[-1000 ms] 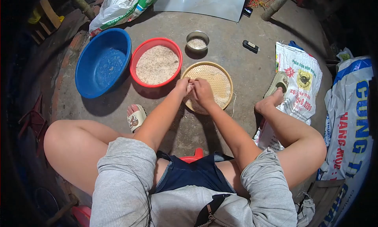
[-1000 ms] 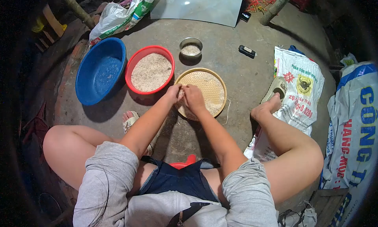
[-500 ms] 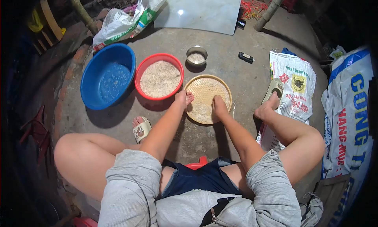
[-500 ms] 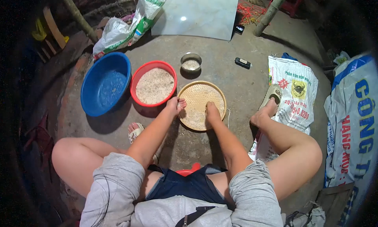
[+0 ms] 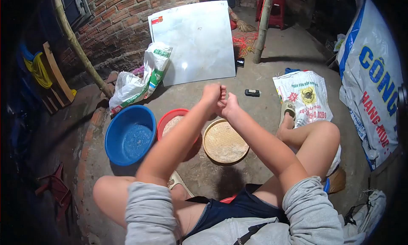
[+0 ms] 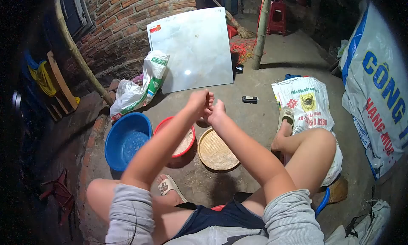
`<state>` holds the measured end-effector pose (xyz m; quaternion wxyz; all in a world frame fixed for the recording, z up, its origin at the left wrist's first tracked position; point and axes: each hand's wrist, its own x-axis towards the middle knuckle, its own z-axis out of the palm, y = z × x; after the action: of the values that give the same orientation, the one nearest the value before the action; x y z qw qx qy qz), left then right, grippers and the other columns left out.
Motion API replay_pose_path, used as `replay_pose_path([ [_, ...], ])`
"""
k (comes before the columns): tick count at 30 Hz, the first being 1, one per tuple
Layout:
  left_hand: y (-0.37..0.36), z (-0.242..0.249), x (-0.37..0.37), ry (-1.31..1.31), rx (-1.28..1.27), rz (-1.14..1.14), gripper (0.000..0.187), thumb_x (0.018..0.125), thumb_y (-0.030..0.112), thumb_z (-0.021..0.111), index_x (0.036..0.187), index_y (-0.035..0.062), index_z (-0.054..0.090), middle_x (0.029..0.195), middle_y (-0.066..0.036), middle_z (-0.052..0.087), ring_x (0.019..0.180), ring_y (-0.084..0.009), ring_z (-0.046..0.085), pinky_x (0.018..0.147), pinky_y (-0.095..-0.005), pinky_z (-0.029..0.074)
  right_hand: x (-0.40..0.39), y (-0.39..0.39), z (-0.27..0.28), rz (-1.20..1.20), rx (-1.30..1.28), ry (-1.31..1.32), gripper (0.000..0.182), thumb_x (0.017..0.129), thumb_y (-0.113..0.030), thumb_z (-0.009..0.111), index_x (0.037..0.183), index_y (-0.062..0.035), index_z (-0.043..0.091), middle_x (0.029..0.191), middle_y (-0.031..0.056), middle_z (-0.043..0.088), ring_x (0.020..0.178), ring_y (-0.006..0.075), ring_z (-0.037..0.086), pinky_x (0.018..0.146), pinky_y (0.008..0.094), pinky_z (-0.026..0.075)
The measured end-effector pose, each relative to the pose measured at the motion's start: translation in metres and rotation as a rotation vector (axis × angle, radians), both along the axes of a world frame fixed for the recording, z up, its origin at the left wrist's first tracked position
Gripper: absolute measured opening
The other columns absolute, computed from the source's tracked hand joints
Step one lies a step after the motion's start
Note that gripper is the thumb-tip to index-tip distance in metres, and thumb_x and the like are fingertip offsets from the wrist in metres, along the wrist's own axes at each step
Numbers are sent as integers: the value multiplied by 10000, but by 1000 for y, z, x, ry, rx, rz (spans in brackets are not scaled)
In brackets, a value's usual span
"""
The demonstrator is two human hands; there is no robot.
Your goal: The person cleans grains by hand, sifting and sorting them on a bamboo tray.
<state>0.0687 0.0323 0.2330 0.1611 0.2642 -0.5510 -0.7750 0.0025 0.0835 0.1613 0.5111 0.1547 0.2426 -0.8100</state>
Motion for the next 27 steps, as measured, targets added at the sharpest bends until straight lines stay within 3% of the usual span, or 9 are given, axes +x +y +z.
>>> replay_pose_path([
  [1,4,26,6,-76,-168,-47,230,850,187,468,728,16,561,662,-59,554,585,-135,531,524,-237,433,4,0,12,20,-169,228,250,891,-293,407,876,-63,503,865,117,577,841,242,580,754,412,495],
  [3,1,63,17,-68,-429,-153,250,849,213,483,838,-5,606,730,-82,605,642,-150,560,591,-269,458,36,8,66,-65,-393,59,206,888,-213,382,922,-66,523,910,114,589,846,236,592,770,414,499],
  [5,12,104,38,-393,-1095,-477,298,859,243,484,980,9,622,856,-113,639,768,-188,589,698,-314,471,56,13,93,-75,-401,14,218,882,-209,366,944,-71,522,897,88,593,793,221,598,723,390,514],
  [9,38,152,82,-538,-1380,-845,400,916,340,450,1153,34,553,1075,-143,600,984,-228,555,855,-325,418,58,17,85,-121,-349,13,242,878,-173,328,1003,-44,489,902,88,588,734,190,601,633,327,535],
  [13,26,151,108,-255,-1290,-708,465,929,346,441,1279,40,444,1217,-164,525,1109,-238,506,935,-315,375,41,29,103,60,-492,-109,243,882,-177,306,899,-46,511,744,76,580,594,148,576,481,254,495],
  [15,13,142,110,-102,-1257,-582,463,931,339,439,1274,28,446,1221,-173,523,1116,-244,505,938,-312,374,32,28,114,103,-219,59,247,837,-99,287,730,-92,510,540,28,533,434,112,521,376,196,416],
  [16,9,143,113,38,-1211,-476,461,933,331,437,1269,16,449,1225,-181,521,1123,-250,503,942,-310,373,47,26,149,-40,37,28,315,876,-159,285,598,-127,428,419,-42,347,312,77,309,300,196,229],
  [21,-7,134,122,-36,-1282,-284,460,939,329,417,1238,-17,466,1179,-196,551,1087,-259,530,918,-307,395,27,38,197,434,-48,361,278,837,-128,299,562,-167,285,447,-67,170,353,74,138,312,213,139],
  [27,-3,138,134,-141,-1413,-351,492,931,349,415,1251,-25,446,1213,-216,519,1114,-301,514,928,-324,392,30,73,234,714,641,1442,255,813,-130,415,564,-148,361,478,-51,254,367,86,238,353,248,201],
])
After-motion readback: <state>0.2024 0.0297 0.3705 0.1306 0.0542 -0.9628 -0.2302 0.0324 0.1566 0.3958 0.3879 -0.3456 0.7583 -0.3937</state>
